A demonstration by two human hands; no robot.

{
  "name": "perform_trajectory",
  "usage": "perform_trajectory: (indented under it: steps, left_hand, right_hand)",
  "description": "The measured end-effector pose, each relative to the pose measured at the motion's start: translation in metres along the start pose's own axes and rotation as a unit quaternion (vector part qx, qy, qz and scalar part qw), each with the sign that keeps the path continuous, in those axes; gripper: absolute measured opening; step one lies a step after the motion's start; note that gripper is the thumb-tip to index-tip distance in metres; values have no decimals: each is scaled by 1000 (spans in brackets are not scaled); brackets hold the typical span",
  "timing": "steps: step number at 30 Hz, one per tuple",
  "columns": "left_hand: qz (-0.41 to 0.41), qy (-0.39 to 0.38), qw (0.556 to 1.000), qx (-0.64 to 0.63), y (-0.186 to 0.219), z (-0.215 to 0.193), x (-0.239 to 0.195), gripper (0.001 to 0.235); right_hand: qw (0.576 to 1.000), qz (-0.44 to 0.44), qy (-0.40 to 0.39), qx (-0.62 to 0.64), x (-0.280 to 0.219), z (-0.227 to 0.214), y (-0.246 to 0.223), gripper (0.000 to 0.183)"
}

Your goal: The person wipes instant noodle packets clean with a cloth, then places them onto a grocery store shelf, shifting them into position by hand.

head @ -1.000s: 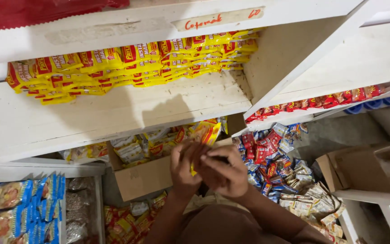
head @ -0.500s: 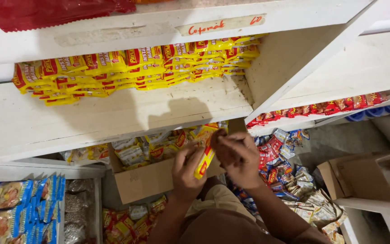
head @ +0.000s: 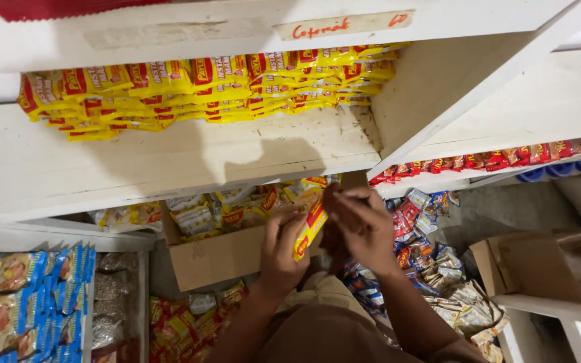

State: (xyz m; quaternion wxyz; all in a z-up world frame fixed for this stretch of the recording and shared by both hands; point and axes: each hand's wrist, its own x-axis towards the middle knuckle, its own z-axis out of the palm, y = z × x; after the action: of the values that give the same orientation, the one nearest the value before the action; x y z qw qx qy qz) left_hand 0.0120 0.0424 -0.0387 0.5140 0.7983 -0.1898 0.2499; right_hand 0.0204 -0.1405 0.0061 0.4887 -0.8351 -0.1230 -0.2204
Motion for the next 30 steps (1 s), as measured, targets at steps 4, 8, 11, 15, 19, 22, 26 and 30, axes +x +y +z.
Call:
perform_trajectory:
  steps: [4, 8, 11, 15, 19, 22, 26, 30]
  left_hand:
    - [-24, -11, 999, -31, 2, 3, -3, 49]
    - [-57, -18, 998, -5, -4, 11, -13, 54]
    - [-41, -9, 999, 16, -2, 3, -6, 50]
    - [-28, -32, 998, 56, 0, -2, -7, 43]
    - [-29, -39, 999, 3, 10, 0, -6, 48]
    - [-30, -66, 997, 19, 5, 10, -19, 48]
    - [7, -70, 996, 49, 8, 14, -20, 46]
    - [-20, -94, 994, 51, 1, 17, -23, 42]
  right_hand:
    - [994, 88, 12, 59, 1, 6, -1, 38]
    - [999, 33, -24, -14, -14, 17, -13, 46]
    - [994, -71, -72, -42, -17, 25, -25, 51]
    - [990, -96, -99, 6, -24, 23, -26, 46]
    - [996, -61, -58, -9, -23, 6, -9, 44]
    - [1000, -12, -12, -15, -23, -4, 1, 43]
    - [999, 28, 18, -23, -29, -5, 12, 44]
    - [998, -18, -15, -57, -44, 9, 9, 51]
